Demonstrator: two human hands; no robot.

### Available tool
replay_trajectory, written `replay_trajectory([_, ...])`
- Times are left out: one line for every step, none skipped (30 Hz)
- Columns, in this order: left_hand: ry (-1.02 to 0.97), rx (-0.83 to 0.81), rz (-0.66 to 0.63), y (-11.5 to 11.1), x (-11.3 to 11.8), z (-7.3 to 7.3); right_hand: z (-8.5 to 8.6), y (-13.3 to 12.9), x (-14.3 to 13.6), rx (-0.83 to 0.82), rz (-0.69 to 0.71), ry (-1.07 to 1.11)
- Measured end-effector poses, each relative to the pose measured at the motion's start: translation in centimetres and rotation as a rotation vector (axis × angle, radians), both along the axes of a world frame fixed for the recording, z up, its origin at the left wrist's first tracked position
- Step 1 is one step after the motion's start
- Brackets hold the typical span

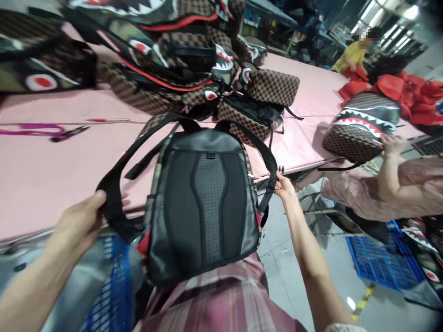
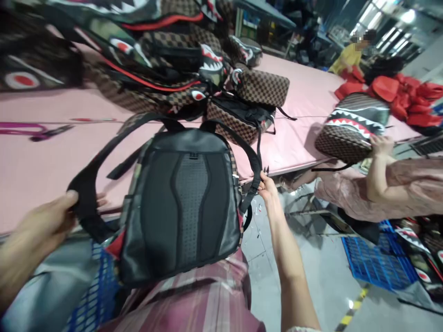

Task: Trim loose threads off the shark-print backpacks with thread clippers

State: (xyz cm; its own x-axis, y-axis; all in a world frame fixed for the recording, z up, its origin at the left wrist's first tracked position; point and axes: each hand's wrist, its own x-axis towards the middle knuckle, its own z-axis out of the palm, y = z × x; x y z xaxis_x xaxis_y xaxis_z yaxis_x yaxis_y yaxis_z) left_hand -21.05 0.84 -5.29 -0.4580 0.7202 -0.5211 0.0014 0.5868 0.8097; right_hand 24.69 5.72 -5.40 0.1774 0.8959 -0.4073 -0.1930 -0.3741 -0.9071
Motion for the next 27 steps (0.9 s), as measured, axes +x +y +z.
replay_trajectory([0.236, 0.046, -0.040, -0.2, 0.3, -0.3, -0.6, 0.0, 0.4, -0.014, -0.012, 0.014])
replay_trajectory([0.485, 0.131, -0.096, -0.4, 0.8, -0.4, -1.0, 0.0, 0.6, -0.026, -0.023, 0.020])
replay_trajectory([0.727, 0.252, -0.162, -0.5, 1.5, -0.4, -1.4, -0.1, 0.8, -0.037, -0.029, 0.027])
replay_trajectory([0.935, 0.398, -0.228, -0.5, 2.3, -0.3, -1.6, -0.2, 0.9, -0.047, -0.028, 0.037])
replay_trajectory([1.085, 0.553, -0.315, -0.3, 3.4, -0.3, -1.7, -0.3, 0.8, -0.056, -0.025, 0.046])
replay_trajectory([1.167, 0.688, -0.442, 0.2, 4.7, -0.3, -1.8, -0.3, 0.7, -0.065, -0.021, 0.051])
replay_trajectory([1.188, 0.778, -0.598, 0.9, 6.2, -0.3, -1.9, -0.3, 0.6, -0.074, -0.020, 0.052])
replay_trajectory([1.168, 0.818, -0.745, 2.0, 7.7, -0.5, -1.9, -0.2, 0.5, -0.083, -0.021, 0.049])
replay_trajectory([1.124, 0.815, -0.889, 3.1, 9.3, -0.6, -2.1, -0.1, 0.5, -0.090, -0.026, 0.042])
replay_trajectory([1.098, 0.774, -0.963, 4.4, 10.8, -0.8, -2.3, -0.1, 0.5, -0.098, -0.033, 0.031])
replay_trajectory([1.099, 0.719, -0.993, 5.7, 12.1, -1.0, -2.5, 0.0, 0.6, -0.103, -0.044, 0.017])
replay_trajectory([1.123, 0.659, -0.992, 6.8, 13.2, -1.1, -2.7, -0.1, 0.8, -0.105, -0.060, -0.002])
replay_trajectory([1.151, 0.604, -0.977, 7.8, 14.1, -1.1, -2.8, -0.2, 1.0, -0.103, -0.079, -0.025])
replay_trajectory([1.174, 0.561, -0.973, 8.6, 14.6, -1.1, -2.8, -0.4, 1.3, -0.097, -0.103, -0.051])
replay_trajectory([1.190, 0.530, -0.971, 9.2, 14.9, -1.1, -2.6, -0.7, 1.5, -0.090, -0.127, -0.070])
replay_trajectory([1.202, 0.513, -0.967, 9.7, 15.0, -0.9, -2.2, -1.2, 1.4, -0.066, -0.158, -0.110])
replay_trajectory([1.213, 0.503, -0.963, 10.1, 14.9, -0.8, -1.7, -1.7, 1.1, -0.016, -0.198, -0.187])
replay_trajectory([1.227, 0.495, -0.961, 10.4, 14.7, -0.6, -1.1, -2.4, 0.4, 0.060, -0.241, -0.301])
replay_trajectory([1.245, 0.483, -0.965, 10.7, 14.6, -0.4, -0.4, -3.0, -0.7, 0.157, -0.256, -0.433])
replay_trajectory([1.264, 0.465, -0.977, 11.1, 14.4, -0.3, 0.3, -3.6, -2.2, 0.267, -0.234, -0.569])
replay_trajectory([1.277, 0.441, -1.000, 11.5, 14.3, -0.1, 0.9, -4.1, -4.0, 0.363, -0.150, -0.666])
replay_trajectory([1.276, 0.414, -1.026, 11.9, 14.3, 0.0, 1.2, -4.4, -6.1, 0.425, 0.039, -0.678])
replay_trajectory([1.257, 0.386, -1.051, 12.4, 14.3, 0.1, 1.4, -4.3, -8.2, 0.453, 0.246, -0.643])
replay_trajectory([1.218, 0.360, -1.071, 12.9, 14.2, 0.1, 1.3, -3.8, -10.1, 0.466, 0.430, -0.606])
replay_trajectory([1.170, 0.341, -1.084, 13.4, 14.2, 0.1, 1.1, -2.9, -11.8, 0.478, 0.541, -0.603])
replay_trajectory([1.124, 0.333, -1.089, 13.8, 14.1, 0.1, 0.7, -1.4, -13.2, 0.499, 0.573, -0.640])
replay_trajectory([1.090, 0.338, -1.089, 14.2, 13.9, 0.1, 0.2, 0.4, -14.1, 0.534, 0.565, -0.705])
